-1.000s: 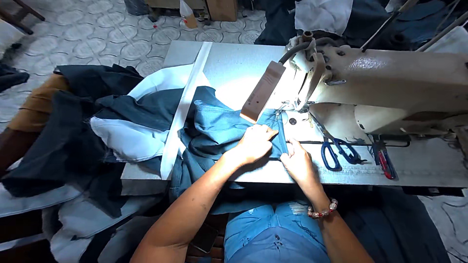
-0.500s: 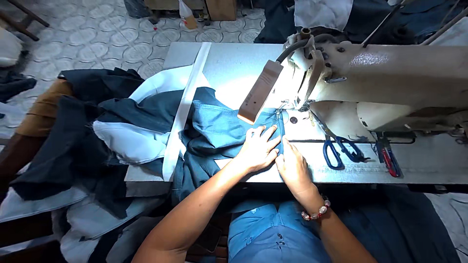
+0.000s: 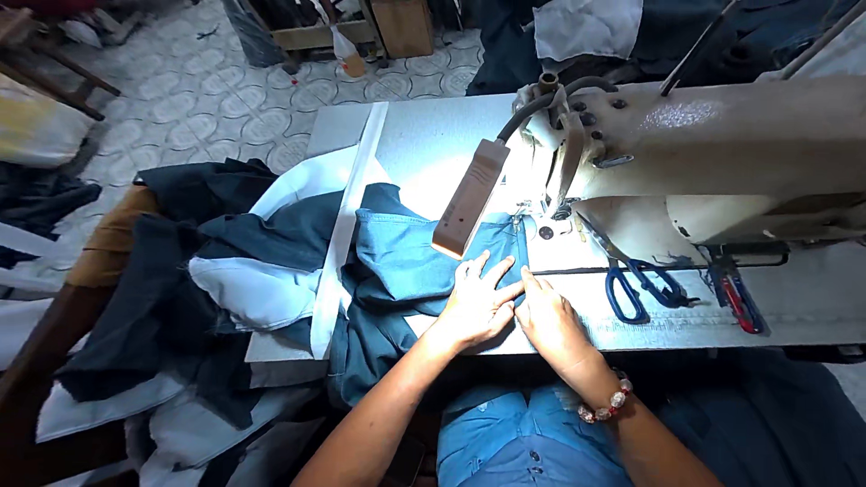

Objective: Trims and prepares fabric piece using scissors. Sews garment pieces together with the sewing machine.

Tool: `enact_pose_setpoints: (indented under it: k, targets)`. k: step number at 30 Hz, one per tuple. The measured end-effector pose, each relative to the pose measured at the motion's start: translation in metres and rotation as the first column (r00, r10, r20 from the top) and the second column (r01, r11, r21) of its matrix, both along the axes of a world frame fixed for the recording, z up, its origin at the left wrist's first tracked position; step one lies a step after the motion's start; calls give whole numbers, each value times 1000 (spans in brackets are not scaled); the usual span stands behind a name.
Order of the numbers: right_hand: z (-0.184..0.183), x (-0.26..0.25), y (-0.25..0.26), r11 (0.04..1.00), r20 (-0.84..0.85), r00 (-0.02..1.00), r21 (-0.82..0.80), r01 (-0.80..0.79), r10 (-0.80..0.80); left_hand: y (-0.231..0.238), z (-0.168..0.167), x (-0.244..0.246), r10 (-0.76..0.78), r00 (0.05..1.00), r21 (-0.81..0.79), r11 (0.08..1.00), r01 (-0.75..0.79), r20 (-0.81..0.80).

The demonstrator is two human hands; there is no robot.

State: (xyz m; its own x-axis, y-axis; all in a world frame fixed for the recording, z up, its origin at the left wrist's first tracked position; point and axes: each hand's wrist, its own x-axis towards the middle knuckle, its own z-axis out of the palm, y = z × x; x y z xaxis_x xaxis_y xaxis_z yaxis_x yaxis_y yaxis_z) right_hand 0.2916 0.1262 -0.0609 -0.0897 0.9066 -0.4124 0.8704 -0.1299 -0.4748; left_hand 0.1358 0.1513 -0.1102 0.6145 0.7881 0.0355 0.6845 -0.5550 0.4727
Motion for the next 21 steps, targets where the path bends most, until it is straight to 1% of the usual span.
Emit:
enact_pose_setpoints:
  k: [2, 8, 10, 14, 18, 21]
  targets:
    - [-2, -1, 0, 1000, -29, 1000, 30, 4, -3, 4, 0, -4, -18, 1000, -22, 1000, 18, 13]
    - [-8, 2, 4, 993, -81, 997, 121, 15, -5, 9, -6, -4, -25, 999, 36, 999, 23, 32]
    - [-6, 1, 7, 995, -64, 998, 99, 9, -3, 12, -7, -3, -21, 999, 53, 998, 19, 32]
    - [-8, 1, 15, 994, -48, 999, 112, 10, -4, 18, -8, -3, -23, 999, 104, 994, 18, 43]
    - [0, 0, 26, 999, -42, 999, 42, 8, -6, 28, -7, -2, -31, 997, 136, 990, 20, 76]
    - [-5, 1, 33, 995, -57, 998, 96, 17, -11, 36, -4, -1, -35, 997, 130, 991, 26, 64]
